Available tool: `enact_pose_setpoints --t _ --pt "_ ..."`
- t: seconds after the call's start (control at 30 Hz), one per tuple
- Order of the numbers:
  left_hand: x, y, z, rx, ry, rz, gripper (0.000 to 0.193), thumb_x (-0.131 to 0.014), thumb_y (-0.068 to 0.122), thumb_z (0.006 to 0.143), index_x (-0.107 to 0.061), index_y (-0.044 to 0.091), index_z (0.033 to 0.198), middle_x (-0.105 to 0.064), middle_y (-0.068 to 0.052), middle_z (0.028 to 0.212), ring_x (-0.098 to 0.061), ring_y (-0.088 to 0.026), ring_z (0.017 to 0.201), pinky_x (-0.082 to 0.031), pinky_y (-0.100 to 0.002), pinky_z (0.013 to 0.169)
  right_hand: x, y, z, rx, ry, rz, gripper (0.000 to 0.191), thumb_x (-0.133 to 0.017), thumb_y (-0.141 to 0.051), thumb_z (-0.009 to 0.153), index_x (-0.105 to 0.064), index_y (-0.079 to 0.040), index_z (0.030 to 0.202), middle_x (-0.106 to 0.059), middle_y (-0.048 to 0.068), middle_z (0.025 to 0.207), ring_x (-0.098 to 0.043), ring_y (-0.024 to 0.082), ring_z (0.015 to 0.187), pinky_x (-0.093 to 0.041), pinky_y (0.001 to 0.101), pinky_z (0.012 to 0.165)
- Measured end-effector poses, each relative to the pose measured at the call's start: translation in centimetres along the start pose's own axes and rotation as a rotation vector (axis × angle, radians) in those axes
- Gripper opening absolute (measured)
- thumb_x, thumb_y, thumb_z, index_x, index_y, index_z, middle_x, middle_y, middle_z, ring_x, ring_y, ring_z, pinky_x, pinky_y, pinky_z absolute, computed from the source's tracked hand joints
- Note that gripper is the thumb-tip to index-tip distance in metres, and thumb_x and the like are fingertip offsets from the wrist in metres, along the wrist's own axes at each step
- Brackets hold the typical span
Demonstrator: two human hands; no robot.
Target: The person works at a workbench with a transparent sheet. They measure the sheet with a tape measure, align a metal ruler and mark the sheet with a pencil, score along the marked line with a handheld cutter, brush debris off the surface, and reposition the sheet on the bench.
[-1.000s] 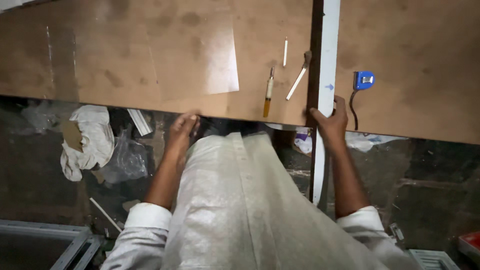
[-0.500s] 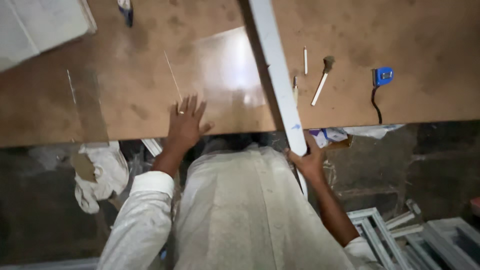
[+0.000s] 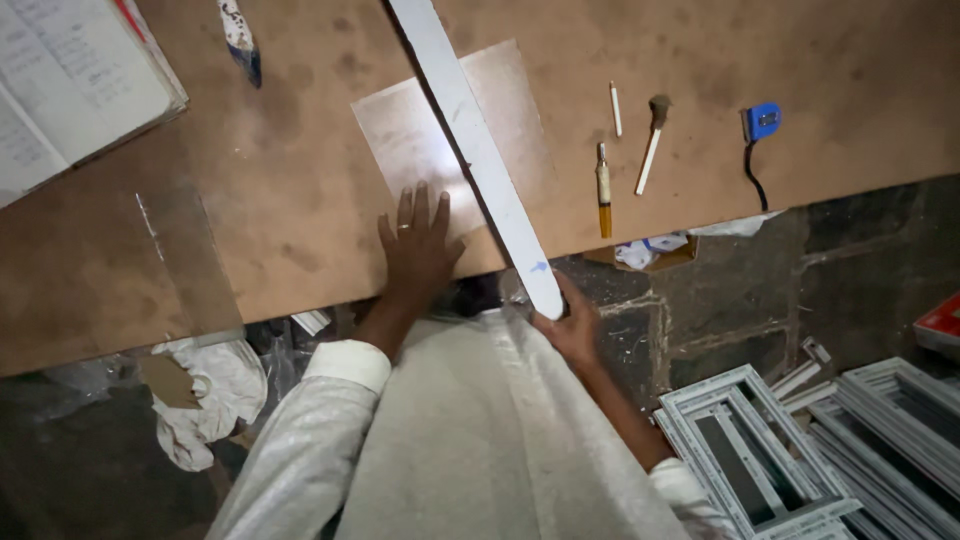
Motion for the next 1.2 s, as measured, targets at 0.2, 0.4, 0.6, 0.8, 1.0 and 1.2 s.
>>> enact_pose_setpoints --t 0.2,0.4,0.6,0.8,1.0,1.2 --pt "-0.3 -0.2 -0.4 -0.057 0.025 0.052 0.07 -0.066 0.046 0.091 -0.05 0.017 0.153 -0.033 -0.018 0.164 -0.03 -0.038 0.149 -0.024 -0.073 0.109 -1.1 1.2 0.9 0.039 0.053 0.083 0.071 -0.087 -0.016 0.075 -0.06 -0.005 0.14 -0.072 0.017 0.126 -0.07 0.018 0.11 -0.056 0.0346 0.093" --pt "0.7 -0.8 2.6 -0.007 -0.112 -0.06 0.064 -0.063 0.043 0.103 -0.047 0.012 0.156 -0.04 -0.022 0.157 -0.043 -0.043 0.143 -0.035 -0.061 0.117 -1.2 3.5 2.0 0.152 0.015 0.014 0.073 -0.087 -0.021 0.077 -0.054 -0.008 0.141 -0.072 0.02 0.123 -0.073 0.03 0.109 -0.057 0.0393 0.09" --pt "1.4 0.4 6.2 0.135 -0.222 -0.281 0.122 -0.091 0.051 0.07 -0.023 0.014 0.164 -0.016 -0.032 0.166 -0.03 -0.051 0.148 -0.037 -0.052 0.117 -2.7 6.9 2.2 0.214 0.07 -0.123 0.081 -0.091 -0.035 0.075 -0.046 -0.007 0.136 -0.07 0.022 0.108 -0.07 0.043 0.096 -0.055 0.0491 0.077" --pt "1.0 2.5 9.6 0.114 -0.326 -0.178 0.152 -0.104 0.049 0.045 -0.016 0.022 0.165 -0.01 -0.023 0.169 -0.017 -0.056 0.149 -0.034 -0.057 0.117 -4.0 8.0 2.1 0.082 -0.018 -0.036 0.077 -0.087 -0.044 0.078 -0.046 -0.009 0.133 -0.073 0.017 0.107 -0.073 0.039 0.095 -0.057 0.0475 0.079" --pt "-0.1 3.2 9.4 0.058 -0.265 -0.121 0.152 -0.107 0.04 0.04 -0.021 0.022 0.165 -0.02 -0.015 0.169 -0.012 -0.061 0.147 -0.043 -0.061 0.108 -3.6 7.8 2.1 -0.013 -0.048 -0.067 0.077 -0.092 -0.046 0.07 -0.054 -0.007 0.124 -0.074 0.02 0.105 -0.073 0.039 0.095 -0.057 0.0469 0.079" --pt "-0.5 3.3 9.2 -0.012 -0.168 -0.055 0.133 -0.106 0.042 0.041 -0.042 0.015 0.155 -0.049 -0.016 0.151 -0.033 -0.06 0.137 -0.05 -0.06 0.098 -3.9 7.7 1.1 0.028 -0.056 -0.079 0.062 -0.085 -0.044 0.081 -0.062 -0.006 0.123 -0.075 0.021 0.103 -0.073 0.041 0.095 -0.056 0.0477 0.08"
Point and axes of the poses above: each hand's wrist, its own z-axis towards the middle knuckle, its own x-axis out of the back of the hand, y = z × x, the point moved 6 cm from there along z, towards the middle knuckle
